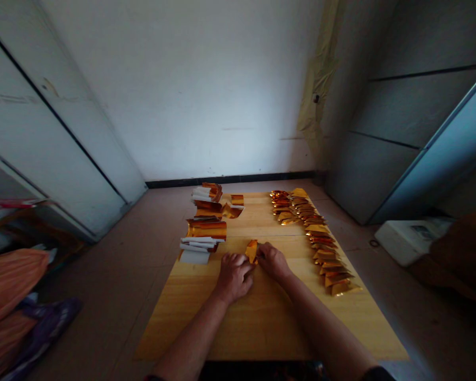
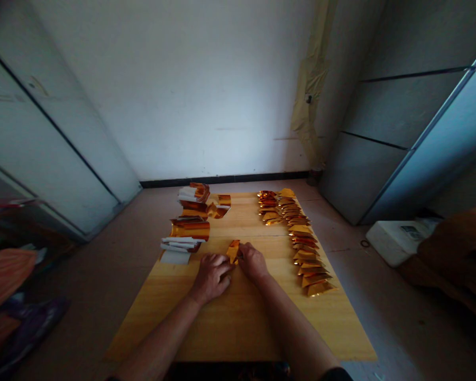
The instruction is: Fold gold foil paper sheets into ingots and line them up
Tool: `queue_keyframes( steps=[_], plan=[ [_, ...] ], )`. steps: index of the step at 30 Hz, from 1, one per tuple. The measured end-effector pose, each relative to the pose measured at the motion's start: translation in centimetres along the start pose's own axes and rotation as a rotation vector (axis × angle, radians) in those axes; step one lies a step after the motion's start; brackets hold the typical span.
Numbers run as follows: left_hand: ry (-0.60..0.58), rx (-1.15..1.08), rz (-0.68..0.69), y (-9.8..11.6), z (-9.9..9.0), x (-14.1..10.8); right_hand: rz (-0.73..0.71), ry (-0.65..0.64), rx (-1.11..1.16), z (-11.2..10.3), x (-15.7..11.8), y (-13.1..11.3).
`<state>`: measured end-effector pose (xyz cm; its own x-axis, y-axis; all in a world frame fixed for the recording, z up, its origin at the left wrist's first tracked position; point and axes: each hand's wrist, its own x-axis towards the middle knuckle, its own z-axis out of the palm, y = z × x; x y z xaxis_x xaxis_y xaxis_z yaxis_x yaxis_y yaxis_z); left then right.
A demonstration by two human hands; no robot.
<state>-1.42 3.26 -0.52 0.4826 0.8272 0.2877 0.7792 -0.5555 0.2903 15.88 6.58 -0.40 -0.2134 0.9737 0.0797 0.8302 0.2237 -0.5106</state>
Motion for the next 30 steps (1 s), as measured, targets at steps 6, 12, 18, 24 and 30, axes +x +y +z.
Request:
queue_keyframes(
  steps=[6,12,18,24,30],
  plan=[
    [-0.004,0.0,-0.003,-0.1,0.0,0.1,-0.017,0.034,0.042,0.5,-0.4,0.1],
    [0.0,-0.013,-0.013,-0.3,0.2,-0.1,-0.012,0.059,0.079,0.6,0.0,0.6],
    [0.003,-0.016,-0.022,-0.4,0.5,-0.3,-0.039,0.084,0.09,0.9,-0.3,0.8],
    [-0.008,-0.001,-0.019,-0.5,0.6,-0.4,-0.074,0.103,0.086,1.0,-0.1,1.2],
    [-0.011,0.009,-0.047,-0.3,0.6,-0.5,-0.053,0.125,-0.018,1.0,-0.3,0.3]
  ],
)
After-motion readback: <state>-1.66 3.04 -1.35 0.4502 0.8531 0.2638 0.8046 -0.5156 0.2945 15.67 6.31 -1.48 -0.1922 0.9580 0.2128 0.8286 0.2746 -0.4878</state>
